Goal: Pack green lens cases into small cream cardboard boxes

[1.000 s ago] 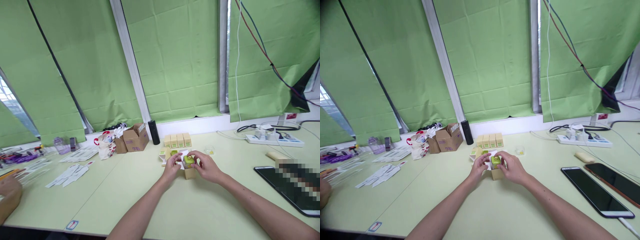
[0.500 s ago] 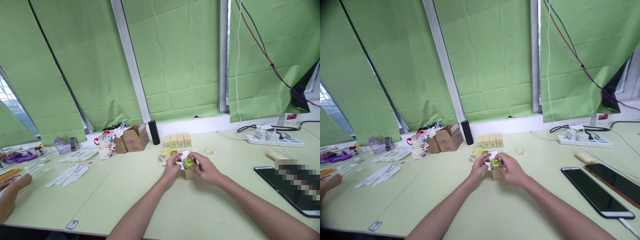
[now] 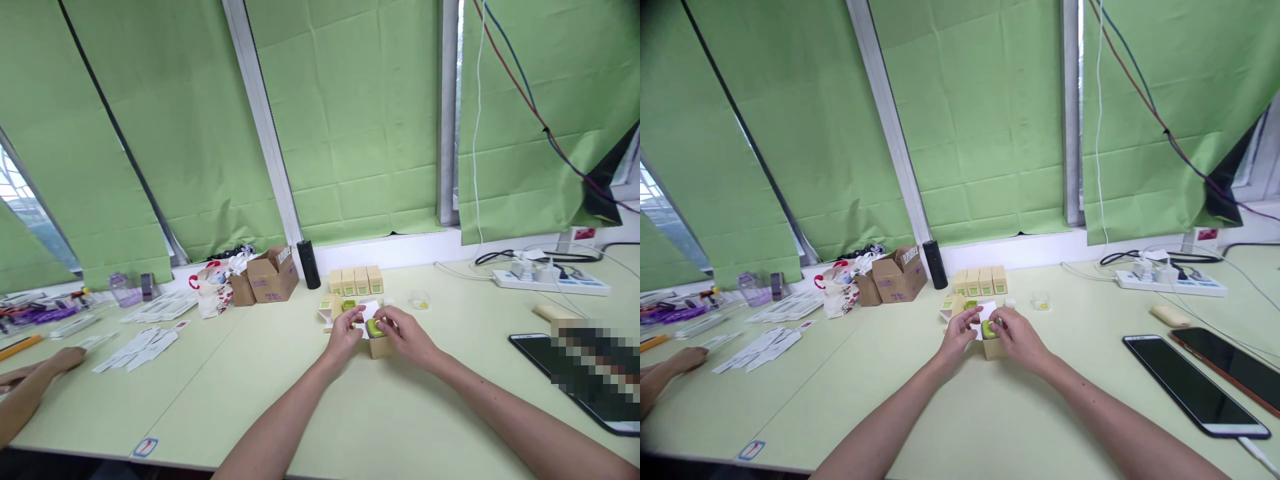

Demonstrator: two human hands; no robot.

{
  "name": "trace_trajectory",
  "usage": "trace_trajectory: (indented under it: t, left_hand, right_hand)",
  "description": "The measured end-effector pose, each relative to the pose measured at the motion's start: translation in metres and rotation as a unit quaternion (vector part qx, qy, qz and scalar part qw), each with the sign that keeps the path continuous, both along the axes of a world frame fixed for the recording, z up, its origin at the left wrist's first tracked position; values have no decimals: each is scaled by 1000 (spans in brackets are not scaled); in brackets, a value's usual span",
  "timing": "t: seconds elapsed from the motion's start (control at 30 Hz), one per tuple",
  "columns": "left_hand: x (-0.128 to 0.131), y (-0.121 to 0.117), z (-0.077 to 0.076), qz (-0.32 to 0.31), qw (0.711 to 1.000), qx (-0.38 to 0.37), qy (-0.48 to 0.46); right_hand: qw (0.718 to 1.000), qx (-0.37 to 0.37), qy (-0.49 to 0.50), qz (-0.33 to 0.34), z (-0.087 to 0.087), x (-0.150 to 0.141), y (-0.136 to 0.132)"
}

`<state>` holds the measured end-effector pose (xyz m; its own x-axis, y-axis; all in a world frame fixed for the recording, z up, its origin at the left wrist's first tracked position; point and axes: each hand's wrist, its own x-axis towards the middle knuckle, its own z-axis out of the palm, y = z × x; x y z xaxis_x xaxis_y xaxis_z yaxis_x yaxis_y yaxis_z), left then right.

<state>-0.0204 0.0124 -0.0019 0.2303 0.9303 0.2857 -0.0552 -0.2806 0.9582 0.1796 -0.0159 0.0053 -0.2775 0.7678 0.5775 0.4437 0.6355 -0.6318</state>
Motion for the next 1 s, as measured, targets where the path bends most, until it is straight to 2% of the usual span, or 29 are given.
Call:
trace_trajectory:
  t: [0.17,0.53,0.9,1.0]
  left_hand:
    - [0,-2,2,-5,1000,0,3]
    - [1,-2,2,-5,1000,-6,-7]
    - [2,-4,6,-15,1000,-17,-17]
    - [1,-3,6,-33,999,-27,-34]
  right_hand:
    - [1000,-10,29,8,-2,-2,3]
    - [999,-38,28,-17,-9,-3,16]
    - [999,-47,9,-19,-8,-4,14]
    - [998,-46,37,-17,-8,-3,13]
